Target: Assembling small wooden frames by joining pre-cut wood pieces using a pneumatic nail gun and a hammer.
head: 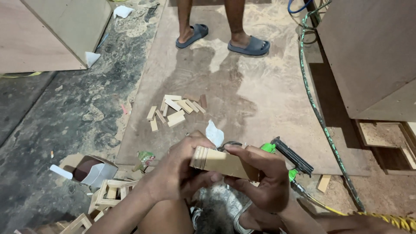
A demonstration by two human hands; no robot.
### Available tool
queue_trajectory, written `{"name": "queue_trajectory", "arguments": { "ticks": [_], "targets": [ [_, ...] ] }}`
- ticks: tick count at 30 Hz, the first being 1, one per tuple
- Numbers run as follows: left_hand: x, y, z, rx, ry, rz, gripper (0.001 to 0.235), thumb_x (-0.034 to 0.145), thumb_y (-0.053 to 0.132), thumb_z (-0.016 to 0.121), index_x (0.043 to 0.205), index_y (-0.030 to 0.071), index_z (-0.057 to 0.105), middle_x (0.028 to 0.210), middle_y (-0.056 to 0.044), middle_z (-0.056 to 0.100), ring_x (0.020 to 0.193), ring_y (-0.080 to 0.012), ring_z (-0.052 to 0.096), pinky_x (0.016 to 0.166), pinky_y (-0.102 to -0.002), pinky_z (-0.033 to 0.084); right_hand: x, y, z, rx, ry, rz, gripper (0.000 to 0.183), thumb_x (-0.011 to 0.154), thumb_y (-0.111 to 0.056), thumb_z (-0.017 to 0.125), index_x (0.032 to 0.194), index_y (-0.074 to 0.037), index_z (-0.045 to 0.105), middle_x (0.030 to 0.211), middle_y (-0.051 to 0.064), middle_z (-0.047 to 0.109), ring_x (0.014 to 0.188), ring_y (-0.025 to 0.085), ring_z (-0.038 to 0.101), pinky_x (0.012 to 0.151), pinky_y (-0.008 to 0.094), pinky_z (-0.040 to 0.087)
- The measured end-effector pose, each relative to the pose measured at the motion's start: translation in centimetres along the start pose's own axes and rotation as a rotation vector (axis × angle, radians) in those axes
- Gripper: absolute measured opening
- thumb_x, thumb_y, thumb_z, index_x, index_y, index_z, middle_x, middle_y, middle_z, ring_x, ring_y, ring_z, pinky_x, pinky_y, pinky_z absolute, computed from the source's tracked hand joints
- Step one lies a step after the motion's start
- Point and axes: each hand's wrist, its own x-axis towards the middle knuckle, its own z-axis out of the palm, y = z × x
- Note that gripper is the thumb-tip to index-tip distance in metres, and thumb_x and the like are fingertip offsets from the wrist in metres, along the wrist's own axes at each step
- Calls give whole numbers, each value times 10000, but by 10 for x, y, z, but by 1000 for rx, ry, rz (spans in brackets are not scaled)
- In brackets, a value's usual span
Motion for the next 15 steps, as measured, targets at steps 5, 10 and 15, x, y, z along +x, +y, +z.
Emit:
{"name": "queue_trajectory", "arguments": {
  "ticks": [5,10,15],
  "targets": [
    [1,-4,5,-34,43,178,332,977,209,632,1234,100,452,959,-57,499,770,-164,501,669,-296,415,-1,-1,-3,14,-31,17,443,781,-265,781,1178,-89,696,1009,73,756,828,152,714,666,249,511],
    [0,-1,3,28,43,132,328,977,288,609,1203,88,483,1007,-69,535,834,-184,564,712,-302,454,-1,-2,0,-31,-5,10,436,751,-235,772,1159,-94,712,890,45,715,749,146,647,604,252,461],
    [1,-4,0,86,24,256,352,995,214,621,1250,42,450,1010,-90,551,874,-216,533,714,-329,464,-1,6,4,14,37,42,418,769,-291,756,1136,-92,732,864,57,741,691,127,650,577,242,445]
  ]
}}
